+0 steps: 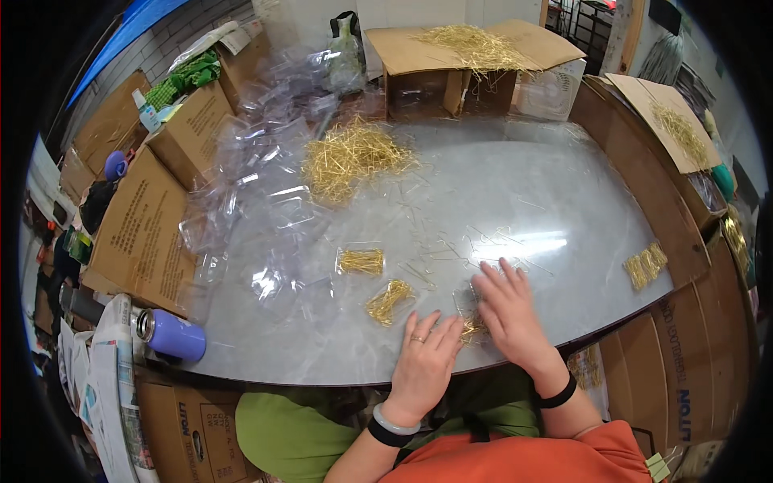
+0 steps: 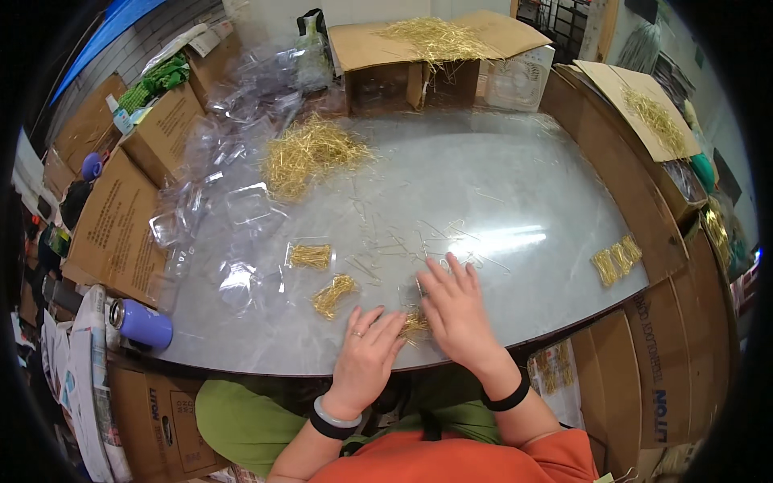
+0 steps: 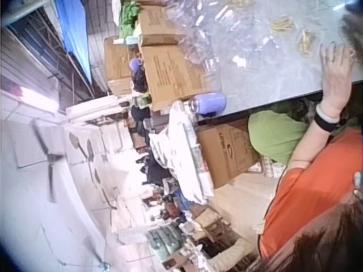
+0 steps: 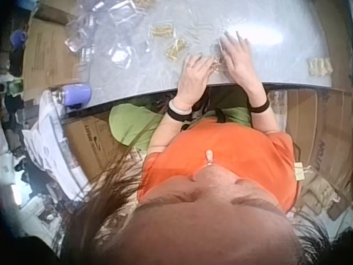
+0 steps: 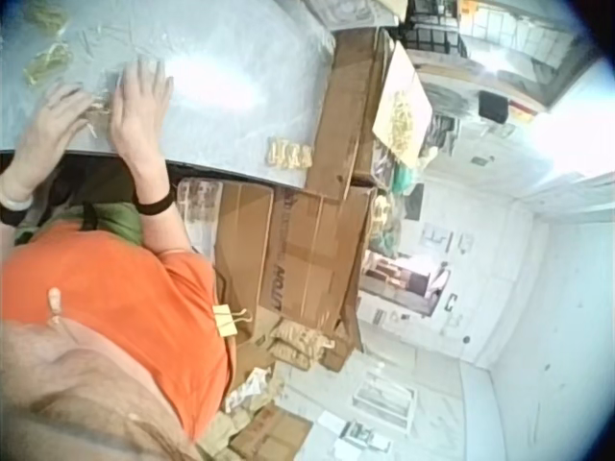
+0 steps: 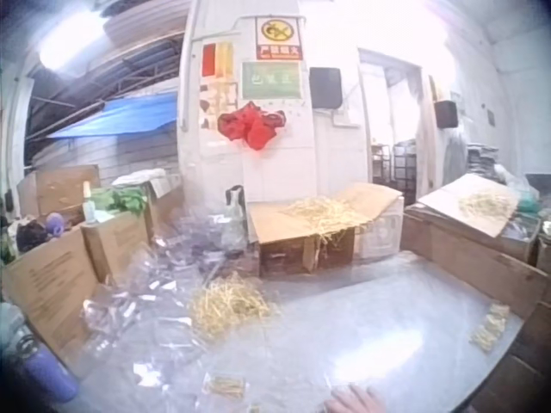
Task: Bundling small gold-colored metallic wires together into organized groups.
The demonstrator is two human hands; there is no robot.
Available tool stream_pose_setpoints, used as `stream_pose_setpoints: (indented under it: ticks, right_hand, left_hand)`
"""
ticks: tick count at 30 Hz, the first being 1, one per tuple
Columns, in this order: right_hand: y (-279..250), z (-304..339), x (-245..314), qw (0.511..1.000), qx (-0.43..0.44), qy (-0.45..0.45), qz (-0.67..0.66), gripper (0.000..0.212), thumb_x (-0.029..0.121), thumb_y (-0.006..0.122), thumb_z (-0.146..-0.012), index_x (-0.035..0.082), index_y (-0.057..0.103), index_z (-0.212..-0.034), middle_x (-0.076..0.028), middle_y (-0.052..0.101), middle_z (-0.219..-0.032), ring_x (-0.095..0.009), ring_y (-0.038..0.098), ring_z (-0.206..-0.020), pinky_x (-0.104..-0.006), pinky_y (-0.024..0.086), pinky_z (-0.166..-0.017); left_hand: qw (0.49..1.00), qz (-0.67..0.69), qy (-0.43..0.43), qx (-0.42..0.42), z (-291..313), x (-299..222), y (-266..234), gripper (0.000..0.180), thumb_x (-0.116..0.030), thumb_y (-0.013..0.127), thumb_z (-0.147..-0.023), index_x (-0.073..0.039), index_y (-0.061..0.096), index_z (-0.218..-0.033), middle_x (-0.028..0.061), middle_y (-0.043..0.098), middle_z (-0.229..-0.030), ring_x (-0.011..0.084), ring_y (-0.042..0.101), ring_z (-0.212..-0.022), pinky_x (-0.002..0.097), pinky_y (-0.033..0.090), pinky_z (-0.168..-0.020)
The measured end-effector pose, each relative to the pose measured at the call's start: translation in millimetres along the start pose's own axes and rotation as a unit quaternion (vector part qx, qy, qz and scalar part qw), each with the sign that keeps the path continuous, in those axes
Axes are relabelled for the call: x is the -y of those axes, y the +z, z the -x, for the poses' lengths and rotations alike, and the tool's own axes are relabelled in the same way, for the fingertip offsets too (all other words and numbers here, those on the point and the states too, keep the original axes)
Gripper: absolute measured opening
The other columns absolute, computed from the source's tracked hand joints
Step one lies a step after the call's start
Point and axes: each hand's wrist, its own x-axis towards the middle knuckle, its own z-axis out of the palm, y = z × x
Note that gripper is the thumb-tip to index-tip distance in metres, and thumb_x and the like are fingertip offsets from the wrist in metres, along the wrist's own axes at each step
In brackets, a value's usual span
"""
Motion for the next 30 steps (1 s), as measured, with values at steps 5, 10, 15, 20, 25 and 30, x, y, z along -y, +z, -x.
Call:
stream_pose_setpoints:
  ticks: [5, 10, 15, 20, 25, 30]
  right_hand:
    - [-29.4, 8.8, 16.6, 0.995, 0.073, -0.005, -0.068, 0.046, 0.022, 0.069, -0.093, 0.005, 0.058, -0.135, -0.014, 0.060, -0.139, -0.039, 0.048, -0.133, -0.0514, 0.036, -0.111]
    - [-14.6, 21.6, 4.1, 0.991, 0.062, -0.044, -0.113, 0.049, 0.025, 0.073, -0.091, 0.004, 0.059, -0.133, -0.015, 0.061, -0.134, -0.037, 0.052, -0.129, -0.0472, 0.039, -0.108]
    - [-19.8, 25.0, 6.2, 0.991, 0.062, 0.084, -0.082, 0.059, 0.035, 0.071, -0.092, 0.002, 0.054, -0.138, -0.018, 0.058, -0.138, -0.037, 0.048, -0.134, -0.0503, 0.035, -0.112]
    - [-15.0, 5.9, 20.0, 0.996, 0.087, -0.029, 0.003, 0.072, 0.048, 0.066, -0.094, 0.002, 0.046, -0.146, -0.017, 0.053, -0.143, -0.038, 0.045, -0.138, -0.0546, 0.027, -0.119]
    - [-18.7, 4.6, 6.0, 0.978, 0.150, -0.093, -0.109, 0.074, 0.037, 0.077, -0.086, 0.005, 0.047, -0.146, -0.015, 0.054, -0.141, -0.035, 0.046, -0.137, -0.0558, 0.028, -0.121]
    - [-4.3, 15.8, -11.2, 0.976, 0.127, -0.090, -0.151, 0.076, 0.028, 0.084, -0.079, 0.007, 0.049, -0.143, -0.017, 0.055, -0.138, -0.037, 0.049, -0.133, -0.0546, 0.034, -0.117]
  left_hand:
    - [1.000, 0.013, -0.021, -0.012, 2.6, 1.9, -0.6, 0.052, -0.013, 0.073, -0.089, 0.001, 0.056, -0.136, 0.0176, 0.056, -0.134, 0.0380, 0.051, -0.129, 0.0579, 0.036, -0.113]
    - [1.000, -0.010, -0.016, 0.010, 1.1, -0.4, -2.1, 0.057, -0.015, 0.074, -0.088, 0.004, 0.053, -0.138, 0.0200, 0.052, -0.133, 0.0406, 0.048, -0.130, 0.0584, 0.035, -0.114]
    - [1.000, 0.003, -0.022, 0.015, 1.9, -1.8, -3.7, 0.048, -0.013, 0.073, -0.088, 0.001, 0.058, -0.132, 0.0191, 0.053, -0.129, 0.0403, 0.050, -0.128, 0.0594, 0.035, -0.114]
    - [1.000, -0.001, 0.002, 0.019, 1.8, 0.2, -4.2, 0.043, -0.009, 0.072, -0.088, -0.001, 0.060, -0.128, 0.0191, 0.053, -0.128, 0.0404, 0.050, -0.126, 0.0604, 0.034, -0.114]
    - [0.998, 0.060, -0.031, 0.003, 6.7, 3.5, -2.1, 0.058, -0.008, 0.075, -0.087, 0.001, 0.050, -0.139, 0.0233, 0.047, -0.135, 0.0458, 0.044, -0.134, 0.0578, 0.034, -0.115]
    - [0.996, 0.074, -0.009, 0.040, 0.8, 6.7, -7.9, 0.076, -0.009, 0.076, -0.087, 0.006, 0.036, -0.150, 0.0279, 0.041, -0.147, 0.0490, 0.036, -0.142, 0.0557, 0.032, -0.118]
